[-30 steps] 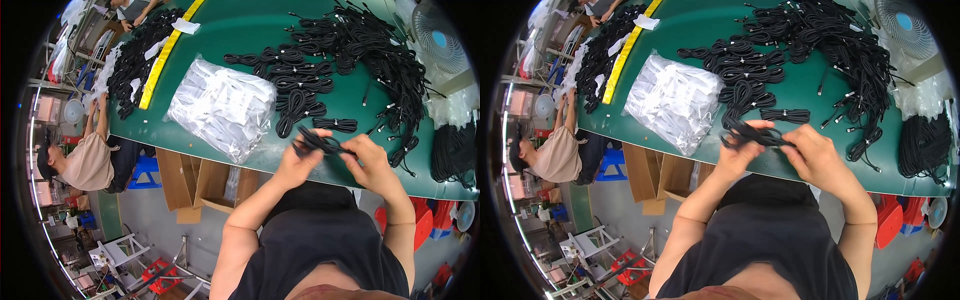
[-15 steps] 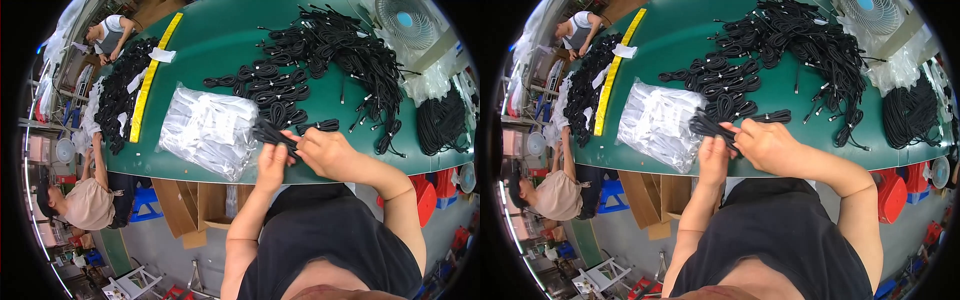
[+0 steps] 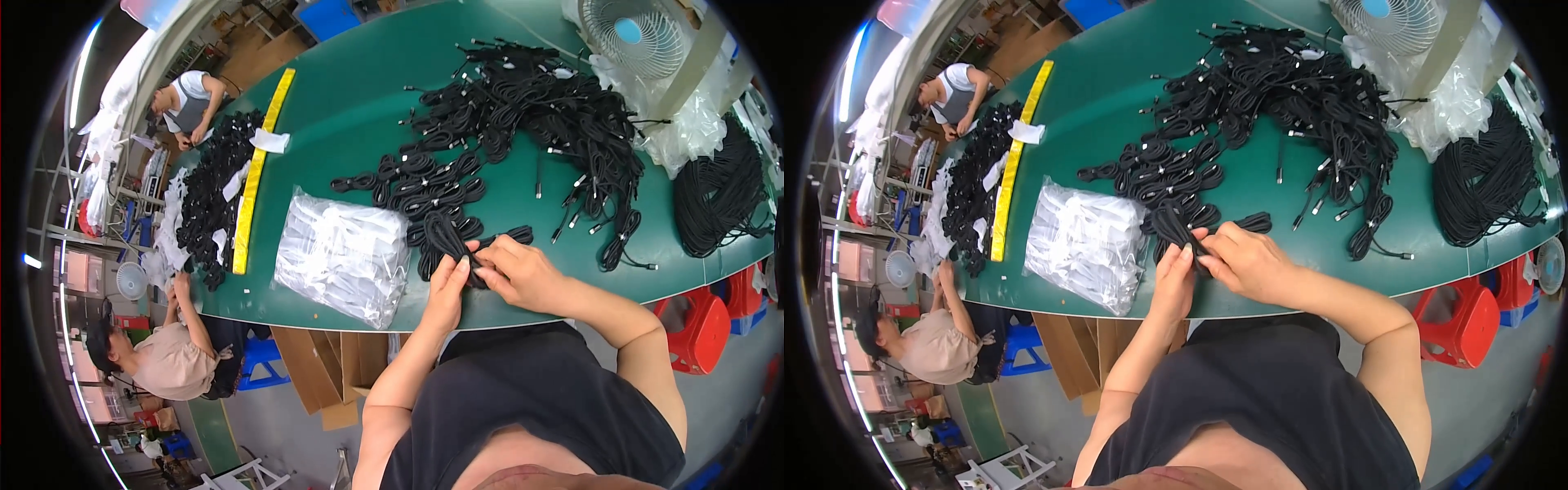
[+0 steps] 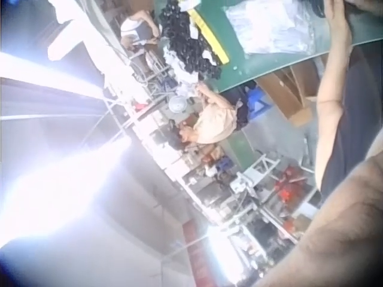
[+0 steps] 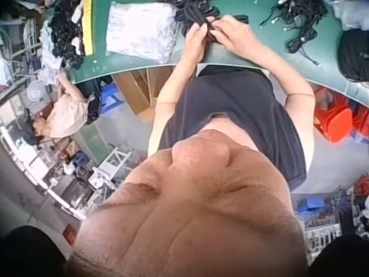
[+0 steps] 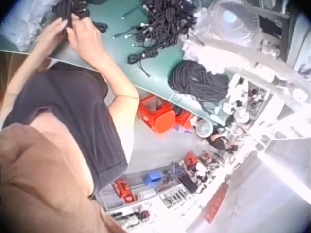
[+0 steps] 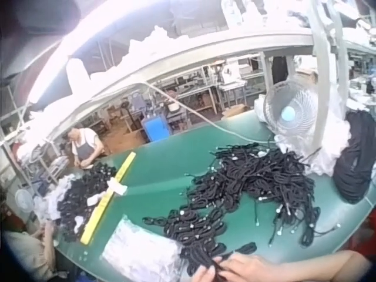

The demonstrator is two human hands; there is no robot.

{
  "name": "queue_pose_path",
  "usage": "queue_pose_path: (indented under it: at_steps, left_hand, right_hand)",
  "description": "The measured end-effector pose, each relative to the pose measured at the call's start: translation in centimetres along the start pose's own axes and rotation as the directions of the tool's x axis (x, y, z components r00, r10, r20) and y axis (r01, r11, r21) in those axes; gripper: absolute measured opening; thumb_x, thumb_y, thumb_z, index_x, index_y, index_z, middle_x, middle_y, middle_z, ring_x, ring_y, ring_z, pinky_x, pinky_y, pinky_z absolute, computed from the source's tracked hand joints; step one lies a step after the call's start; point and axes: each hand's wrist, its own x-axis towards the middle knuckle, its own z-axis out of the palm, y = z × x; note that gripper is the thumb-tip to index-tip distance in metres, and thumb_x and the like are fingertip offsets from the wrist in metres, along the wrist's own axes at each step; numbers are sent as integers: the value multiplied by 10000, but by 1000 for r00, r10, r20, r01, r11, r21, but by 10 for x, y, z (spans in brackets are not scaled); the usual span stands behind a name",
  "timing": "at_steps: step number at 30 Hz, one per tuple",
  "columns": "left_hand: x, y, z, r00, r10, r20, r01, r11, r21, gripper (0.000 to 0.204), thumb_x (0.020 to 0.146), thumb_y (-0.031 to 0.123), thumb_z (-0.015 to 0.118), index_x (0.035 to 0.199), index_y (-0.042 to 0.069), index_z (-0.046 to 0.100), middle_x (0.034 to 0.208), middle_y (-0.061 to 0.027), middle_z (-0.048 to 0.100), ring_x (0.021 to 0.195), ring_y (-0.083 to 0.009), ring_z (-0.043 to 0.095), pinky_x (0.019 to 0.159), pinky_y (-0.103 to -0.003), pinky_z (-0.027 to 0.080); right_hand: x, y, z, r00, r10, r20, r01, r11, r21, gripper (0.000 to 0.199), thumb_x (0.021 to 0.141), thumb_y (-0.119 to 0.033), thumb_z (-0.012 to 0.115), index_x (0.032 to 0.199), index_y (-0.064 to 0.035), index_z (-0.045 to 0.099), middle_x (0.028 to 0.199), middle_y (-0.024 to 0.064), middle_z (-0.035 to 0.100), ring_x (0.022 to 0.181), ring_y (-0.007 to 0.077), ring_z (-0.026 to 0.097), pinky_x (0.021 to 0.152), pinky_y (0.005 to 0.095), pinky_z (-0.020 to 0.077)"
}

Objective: The recorder is tying black USB cables with white plastic ties and organizing them into piles on a factory workbench.

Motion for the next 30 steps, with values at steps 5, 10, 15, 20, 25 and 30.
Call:
queue_pose_path:
  at_steps: [5,10,15,20,25,30]
  left_hand:
    - [4,-11,2,993,119,-6,-116,978,171,357,922,207,478,1215,11,428,921,-54,553,834,-110,523,749,-229,414]
    - [-11,3,13,910,-190,368,278,939,-204,364,899,263,502,1165,25,429,853,-75,517,624,-143,505,457,-229,364]
    - [-28,-15,14,963,-108,248,48,971,236,317,865,60,494,1170,24,417,804,-30,476,589,-72,429,488,-209,345]
    - [-32,-22,-5,798,458,391,-522,203,829,531,826,19,505,1304,-63,287,1015,-225,501,855,-289,538,742,-360,443]
    - [-20,-14,-26,782,474,404,-289,-298,910,643,717,143,666,1277,3,383,1210,-219,415,1051,-360,425,879,-481,332]
    - [33,-10,-24,796,523,303,-170,-287,943,605,745,161,640,1277,22,386,1253,-212,384,1102,-353,383,874,-529,315]
  right_hand:
    - [-17,14,-13,993,-106,-42,92,965,-245,619,813,-403,589,1235,15,418,1264,211,376,1128,369,403,931,436,349]
    - [-8,15,-15,957,-249,-152,245,968,-47,654,880,-453,477,1304,24,336,1377,262,233,1233,401,310,1002,443,286]
    - [0,8,4,949,133,-284,-20,930,367,365,806,-150,642,1125,3,553,1030,125,524,867,210,554,752,298,465]
    - [-10,19,14,964,-126,-235,118,992,-48,488,821,-194,608,1241,-11,442,1156,189,459,1041,336,474,876,375,411]
    - [-15,47,15,991,-104,81,132,770,-624,641,763,-432,613,1318,-188,404,1369,216,296,1208,417,321,936,608,269]
    - [44,95,27,991,-121,63,135,804,-579,618,795,-389,591,1298,-79,410,1355,226,320,1220,420,326,979,564,266]
